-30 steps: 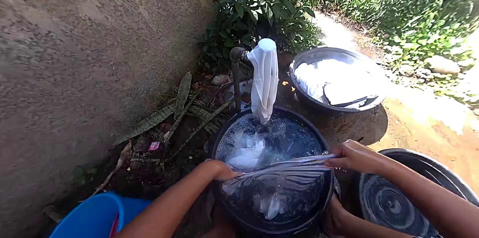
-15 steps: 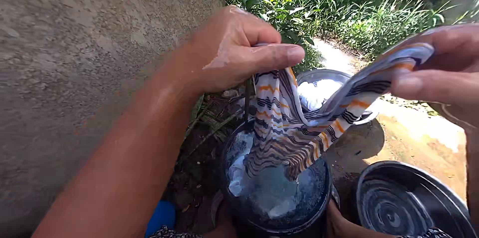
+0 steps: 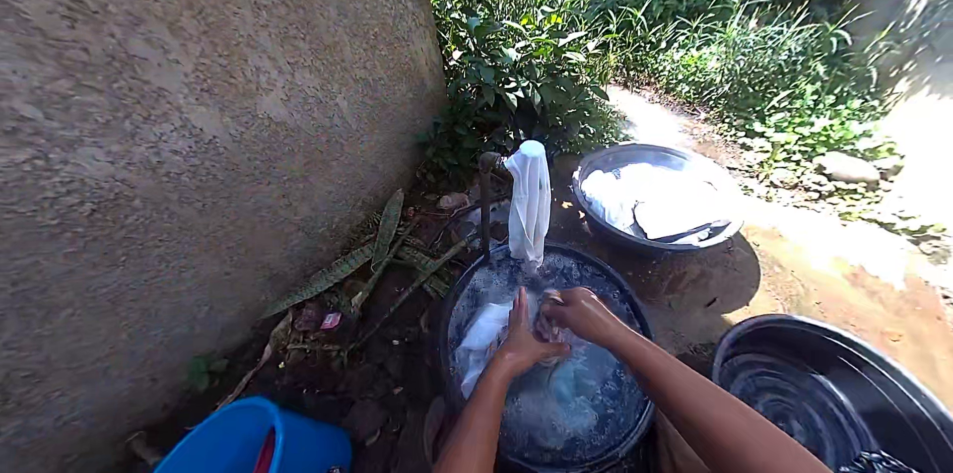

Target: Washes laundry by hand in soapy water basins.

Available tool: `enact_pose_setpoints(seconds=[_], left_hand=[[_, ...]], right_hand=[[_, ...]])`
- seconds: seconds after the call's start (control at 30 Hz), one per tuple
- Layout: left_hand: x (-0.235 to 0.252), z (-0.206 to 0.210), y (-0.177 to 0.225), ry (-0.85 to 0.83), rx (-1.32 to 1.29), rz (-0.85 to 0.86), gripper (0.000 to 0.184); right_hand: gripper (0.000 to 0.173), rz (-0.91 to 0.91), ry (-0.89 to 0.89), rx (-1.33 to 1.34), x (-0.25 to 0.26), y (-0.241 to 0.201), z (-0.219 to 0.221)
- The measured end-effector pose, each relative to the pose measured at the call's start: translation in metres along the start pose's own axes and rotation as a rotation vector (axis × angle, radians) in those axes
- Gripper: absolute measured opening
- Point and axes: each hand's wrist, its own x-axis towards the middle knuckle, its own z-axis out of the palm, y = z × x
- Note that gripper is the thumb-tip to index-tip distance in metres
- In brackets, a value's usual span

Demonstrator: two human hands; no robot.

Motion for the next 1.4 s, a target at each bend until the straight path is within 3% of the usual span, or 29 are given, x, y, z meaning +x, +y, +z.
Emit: enact_pose_setpoints(seconds=[0.07,0.13,0.23,0.27,0.33,0.4,0.5,0.53,0.6,0.63,0.67,0.73,0.8,0.83,0.9,0.93,1.0,1.07,1.13,1.2,1.27,1.33,1.4], left_hand=[[0.008,0.031,-0.015,0.164,-0.169,0.089,0.144],[0.02,0.042,-0.023,0.259,-0.169,0.061,0.125],[0.025,0.028,-0.015,0.262,-0.376,-0.125,0.041],[0.023,0.019,-0.003,0.263,-0.547,-0.17,0.029],[0.02,0.002,0.024,0.321,-0.839,-0.238,0.028],[0.011,-0.012,0.043,0.276,-0.951,-0.181,0.021],[-0.005,-0.014,0.064,0.116,-0.976,0.001,0.07],[-0.009,-0.012,0.071,0.051,-0.994,0.06,0.078],[-0.018,-0.005,0.081,-0.081,-1.105,0.173,0.079],[-0.021,0.0,0.083,-0.125,-1.205,0.224,0.074],[-0.024,0.004,0.083,-0.143,-1.327,0.263,0.068],[-0.03,0.008,0.076,-0.067,-1.527,0.274,0.057],[-0.032,0.008,0.061,0.128,-1.645,0.267,0.055],[-0.031,0.01,0.05,0.271,-1.647,0.237,0.047],[-0.028,0.019,0.025,0.509,-1.403,0.01,0.034],[-0.027,0.028,0.014,0.52,-1.279,-0.13,0.039],[-0.032,0.044,0.005,0.39,-1.305,-0.263,0.062],[-0.031,0.048,0.005,0.308,-1.509,-0.197,0.078],[-0.028,0.036,0.005,0.279,-1.585,-0.144,0.081],[-0.022,0.019,0.009,0.317,-1.416,-0.143,0.06],[-0.017,0.01,0.014,0.333,-1.159,-0.12,0.031],[-0.02,0.014,0.024,0.28,-0.823,-0.051,0.035],[-0.028,0.023,0.029,0.184,-0.523,0.068,0.037]], right_hand=[[0.025,-0.191,0.101,0.276,-0.033,-0.045,-0.027],[0.019,-0.443,0.206,0.501,-0.068,-0.068,-0.057],[0.017,-0.636,0.387,0.562,-0.115,-0.064,-0.102],[0.023,-0.613,0.447,0.495,-0.123,-0.052,-0.114],[0.034,-0.443,0.552,0.337,-0.124,-0.016,-0.126],[0.038,-0.249,0.489,0.188,-0.107,0.026,-0.119],[0.041,-0.005,0.187,-0.051,-0.068,0.07,-0.077],[0.05,0.064,0.116,-0.126,-0.054,0.08,-0.057],[0.085,0.117,0.036,-0.165,-0.03,0.09,-0.017],[0.101,0.075,0.032,-0.096,-0.02,0.094,-0.001],[0.106,0.001,0.055,0.025,-0.013,0.097,0.013],[0.074,-0.126,0.212,0.345,-0.008,0.089,0.035],[0.041,-0.134,0.324,0.734,-0.012,0.068,0.043],[0.038,-0.128,0.341,0.872,-0.015,0.057,0.043],[0.045,-0.134,0.346,1.049,-0.02,0.036,0.047],[0.048,-0.132,0.326,1.125,-0.022,0.027,0.051],[0.053,-0.11,0.256,1.314,-0.024,0.018,0.064],[0.052,-0.088,0.214,1.498,-0.026,0.025,0.077],[0.054,-0.066,0.228,1.544,-0.034,0.047,0.086],[0.065,-0.014,0.243,1.42,-0.044,0.077,0.089],[0.087,0.128,0.101,1.343,-0.051,0.102,0.09],[0.063,0.293,-0.01,1.466,-0.048,0.11,0.098],[0.086,0.349,-0.125,1.583,-0.036,0.107,0.102]])
